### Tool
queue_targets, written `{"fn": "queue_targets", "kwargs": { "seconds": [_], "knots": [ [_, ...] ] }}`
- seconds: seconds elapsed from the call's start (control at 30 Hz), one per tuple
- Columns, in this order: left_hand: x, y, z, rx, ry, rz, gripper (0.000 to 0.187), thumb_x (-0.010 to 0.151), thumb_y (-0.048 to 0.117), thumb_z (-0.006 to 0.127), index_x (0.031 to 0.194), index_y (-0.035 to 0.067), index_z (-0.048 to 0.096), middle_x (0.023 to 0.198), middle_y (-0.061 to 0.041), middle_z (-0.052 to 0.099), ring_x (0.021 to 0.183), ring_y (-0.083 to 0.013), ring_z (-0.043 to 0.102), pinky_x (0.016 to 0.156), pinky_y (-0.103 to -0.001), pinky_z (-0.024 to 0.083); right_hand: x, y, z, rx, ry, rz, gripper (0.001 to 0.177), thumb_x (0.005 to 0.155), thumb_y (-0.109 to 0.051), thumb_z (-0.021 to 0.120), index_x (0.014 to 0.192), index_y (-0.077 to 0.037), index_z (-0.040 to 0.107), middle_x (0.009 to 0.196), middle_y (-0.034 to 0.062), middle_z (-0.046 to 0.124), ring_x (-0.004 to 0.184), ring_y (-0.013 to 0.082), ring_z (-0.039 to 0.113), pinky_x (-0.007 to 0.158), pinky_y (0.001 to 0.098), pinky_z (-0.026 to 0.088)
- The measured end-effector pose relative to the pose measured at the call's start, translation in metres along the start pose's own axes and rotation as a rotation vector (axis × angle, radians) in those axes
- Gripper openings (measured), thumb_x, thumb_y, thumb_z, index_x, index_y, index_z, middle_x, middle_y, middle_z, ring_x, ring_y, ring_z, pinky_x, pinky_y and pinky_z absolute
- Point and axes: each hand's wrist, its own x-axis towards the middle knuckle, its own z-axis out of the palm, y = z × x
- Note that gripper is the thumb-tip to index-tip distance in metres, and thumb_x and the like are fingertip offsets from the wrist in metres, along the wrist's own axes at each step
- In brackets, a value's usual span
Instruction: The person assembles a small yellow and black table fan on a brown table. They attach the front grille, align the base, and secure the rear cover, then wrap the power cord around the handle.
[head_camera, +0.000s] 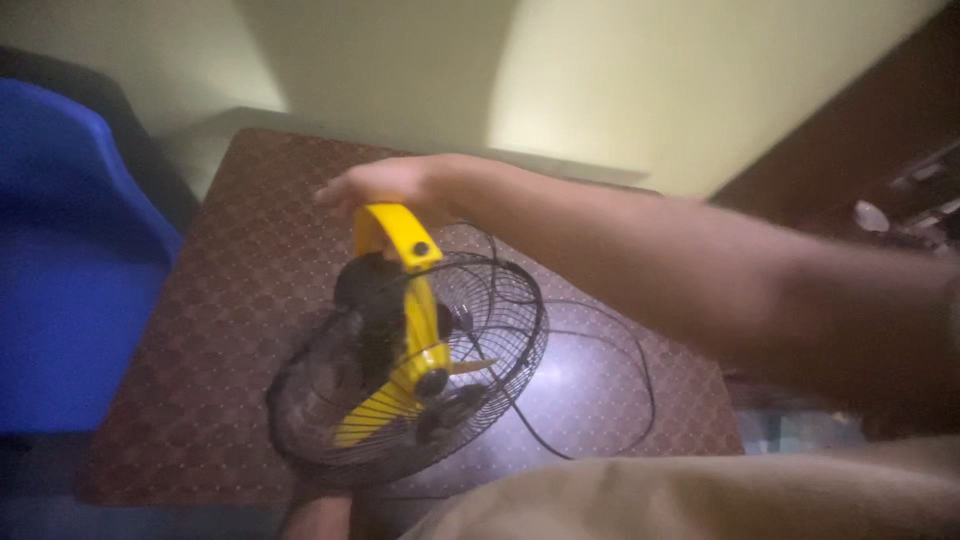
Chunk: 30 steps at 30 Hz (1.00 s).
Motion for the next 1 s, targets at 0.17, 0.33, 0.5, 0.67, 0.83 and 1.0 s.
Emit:
{"fn": "queue_targets", "kwargs": {
  "seconds": [0.17,0.33,0.5,0.67,0.83,1.0],
  "knots": [
    [-0.03,0.0,-0.003,-0.016,-0.079,-0.046,0.099,0.058,0.027,0.094,0.143,0.007,0.047,0.135,-0.011,0.067,0.125,-0.0235,0.063,0.105,-0.039,0.049,-0.064,0.048,-0.012,0.181,0.144,-0.293,0.078,0.1,-0.06,0.043,0.148,0.002,0.048,0.127,0.0284,0.063,0.114,0.0299,0.066,0.106,0.0467,0.05],
    [-0.066,0.035,-0.025,0.016,-0.222,-0.086,0.105,0.054,0.028,0.098,0.143,0.007,0.046,0.136,-0.012,0.066,0.126,-0.023,0.063,0.106,-0.039,0.048,-0.114,0.154,0.024,0.165,0.56,-0.634,0.07,0.108,-0.056,0.036,0.141,0.004,0.055,0.137,0.0172,0.065,0.128,0.024,0.061,0.115,0.0403,0.045],
    [-0.081,0.07,-0.028,0.231,-0.402,-0.066,0.091,0.059,0.05,0.092,0.137,0.009,0.067,0.137,-0.011,0.07,0.126,-0.0252,0.066,0.11,-0.038,0.051,-0.132,0.258,0.09,0.232,0.432,-0.412,0.125,0.071,-0.026,0.096,0.162,-0.014,0.011,0.154,0.0126,0.041,0.135,0.0249,0.052,0.102,0.0418,0.053],
    [-0.037,0.056,-0.023,0.712,-0.653,-0.532,0.117,0.068,0.074,0.083,0.153,0.006,0.041,0.159,-0.018,0.04,0.149,-0.0306,0.037,0.125,-0.046,0.028,-0.092,0.28,0.127,-0.102,0.269,-0.709,0.106,0.076,-0.027,0.095,0.159,-0.005,0.032,0.15,0.0169,0.053,0.139,0.0282,0.051,0.116,0.0449,0.043],
    [0.008,0.052,-0.011,0.448,-0.634,-0.388,0.119,0.063,0.074,0.084,0.154,0.014,0.04,0.16,-0.012,0.039,0.15,-0.0282,0.036,0.125,-0.047,0.028,-0.028,0.268,0.143,1.171,-0.292,-0.348,0.085,0.085,-0.029,0.091,0.149,0.001,0.044,0.142,0.0184,0.056,0.13,0.0329,0.057,0.116,0.0496,0.049],
    [0.044,0.067,-0.001,0.328,-0.553,-0.315,0.117,0.064,0.073,0.084,0.154,0.014,0.04,0.16,-0.012,0.04,0.15,-0.028,0.036,0.125,-0.046,0.028,-0.04,0.254,0.13,-0.31,0.015,-0.595,0.079,0.073,-0.041,0.09,0.137,-0.006,0.059,0.133,0.013,0.067,0.123,0.0297,0.066,0.109,0.0401,0.052]
  ]
}}
